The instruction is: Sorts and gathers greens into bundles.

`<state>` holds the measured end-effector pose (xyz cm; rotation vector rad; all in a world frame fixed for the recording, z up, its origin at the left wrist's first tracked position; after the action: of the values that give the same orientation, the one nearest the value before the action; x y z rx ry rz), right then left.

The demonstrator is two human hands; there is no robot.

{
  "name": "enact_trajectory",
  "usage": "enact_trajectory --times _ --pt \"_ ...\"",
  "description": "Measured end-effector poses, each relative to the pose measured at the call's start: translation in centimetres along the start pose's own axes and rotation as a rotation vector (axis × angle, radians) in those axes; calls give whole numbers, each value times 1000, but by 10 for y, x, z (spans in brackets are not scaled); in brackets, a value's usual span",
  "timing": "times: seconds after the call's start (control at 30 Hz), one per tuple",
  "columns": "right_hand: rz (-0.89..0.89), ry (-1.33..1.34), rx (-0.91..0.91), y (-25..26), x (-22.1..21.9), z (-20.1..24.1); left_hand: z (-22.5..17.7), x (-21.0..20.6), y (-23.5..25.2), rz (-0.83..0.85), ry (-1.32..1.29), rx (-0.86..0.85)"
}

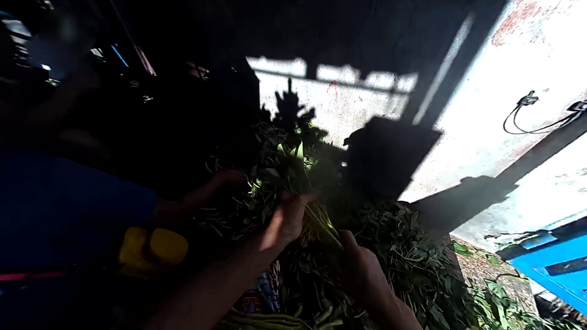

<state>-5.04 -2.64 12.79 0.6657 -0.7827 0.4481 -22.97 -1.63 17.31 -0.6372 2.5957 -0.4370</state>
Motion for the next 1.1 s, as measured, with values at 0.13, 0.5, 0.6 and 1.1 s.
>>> enact_trajectory --times 0.13,0.5,0.6,1.1 --pt "46 83 194 -15 -13 48 -44 57 -41 -13 -4 -151" --pt "611 -105 335 -63 -78 124 -16 253 -170 -532 837 -335" --pt "731 -209 284 -62 -89 127 -32 250 -192 -748 1340 -602" --pt "706 -143 500 -14 -91 119 67 183 -141 -98 1882 -416"
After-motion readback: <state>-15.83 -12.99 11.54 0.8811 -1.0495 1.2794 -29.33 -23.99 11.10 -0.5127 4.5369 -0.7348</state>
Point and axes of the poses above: each hand's wrist, its own y-axis towards the middle knuckle, its own x-axis out of the back of the hand, z = x × y, the point moved 8 cm from there along y, towards the middle knuckle, and after that the axes turned 11 degrees about x, right-handed, at the moved point
